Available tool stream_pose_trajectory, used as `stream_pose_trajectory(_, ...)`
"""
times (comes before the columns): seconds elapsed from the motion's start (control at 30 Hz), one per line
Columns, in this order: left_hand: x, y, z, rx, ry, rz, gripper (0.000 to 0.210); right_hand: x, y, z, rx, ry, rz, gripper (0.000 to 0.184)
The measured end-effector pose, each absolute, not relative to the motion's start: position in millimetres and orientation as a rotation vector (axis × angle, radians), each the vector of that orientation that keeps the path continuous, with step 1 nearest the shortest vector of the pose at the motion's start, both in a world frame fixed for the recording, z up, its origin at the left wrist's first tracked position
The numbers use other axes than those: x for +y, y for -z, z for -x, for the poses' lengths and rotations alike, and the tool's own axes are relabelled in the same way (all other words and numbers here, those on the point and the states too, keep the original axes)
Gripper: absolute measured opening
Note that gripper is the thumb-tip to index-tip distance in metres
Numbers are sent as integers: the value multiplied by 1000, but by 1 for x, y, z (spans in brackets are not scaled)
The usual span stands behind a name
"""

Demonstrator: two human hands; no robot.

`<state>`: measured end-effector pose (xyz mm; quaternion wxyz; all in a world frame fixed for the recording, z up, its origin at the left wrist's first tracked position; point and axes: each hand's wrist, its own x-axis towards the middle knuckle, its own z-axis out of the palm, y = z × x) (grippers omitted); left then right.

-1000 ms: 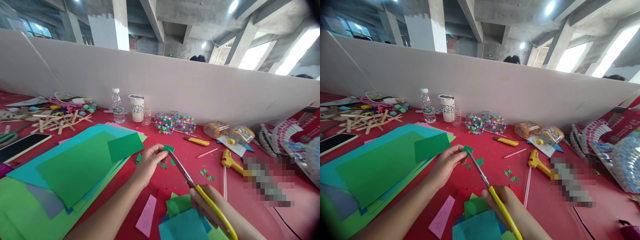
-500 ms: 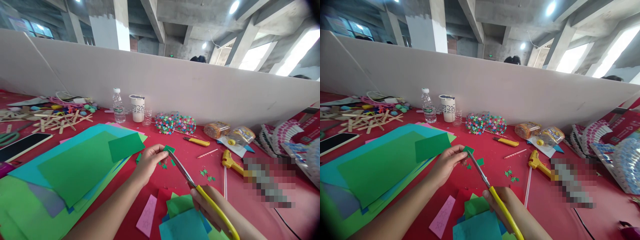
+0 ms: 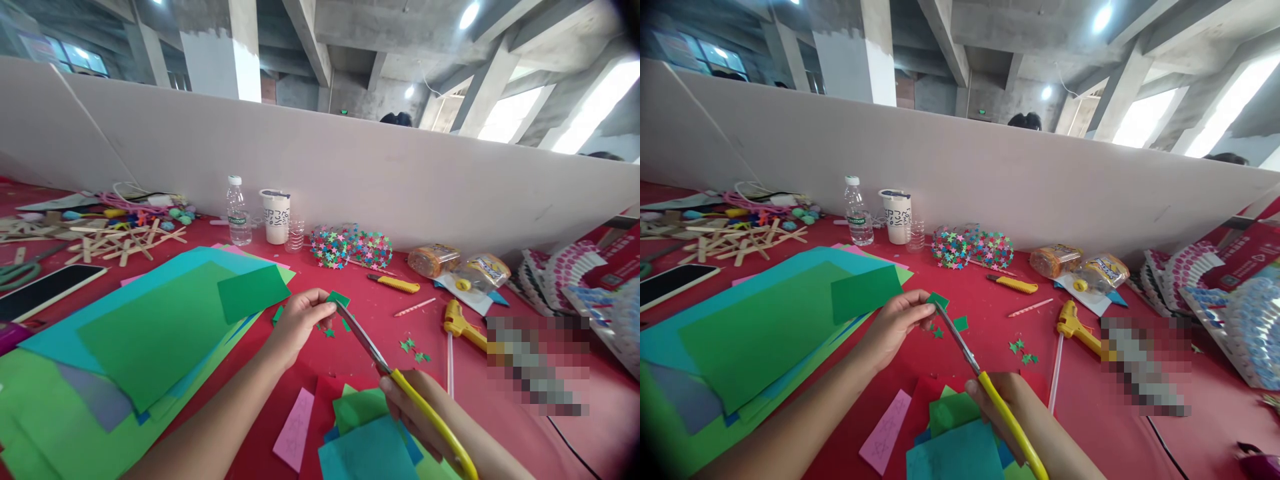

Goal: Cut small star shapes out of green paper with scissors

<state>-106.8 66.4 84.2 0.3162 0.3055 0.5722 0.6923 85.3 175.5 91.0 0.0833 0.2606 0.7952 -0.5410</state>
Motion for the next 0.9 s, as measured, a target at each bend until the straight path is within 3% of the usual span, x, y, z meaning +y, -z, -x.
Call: stream_pose_trajectory(0.9,68,-83,107,1624,-1837,-776,15,181,-90,-85,2357,1665,-752,50)
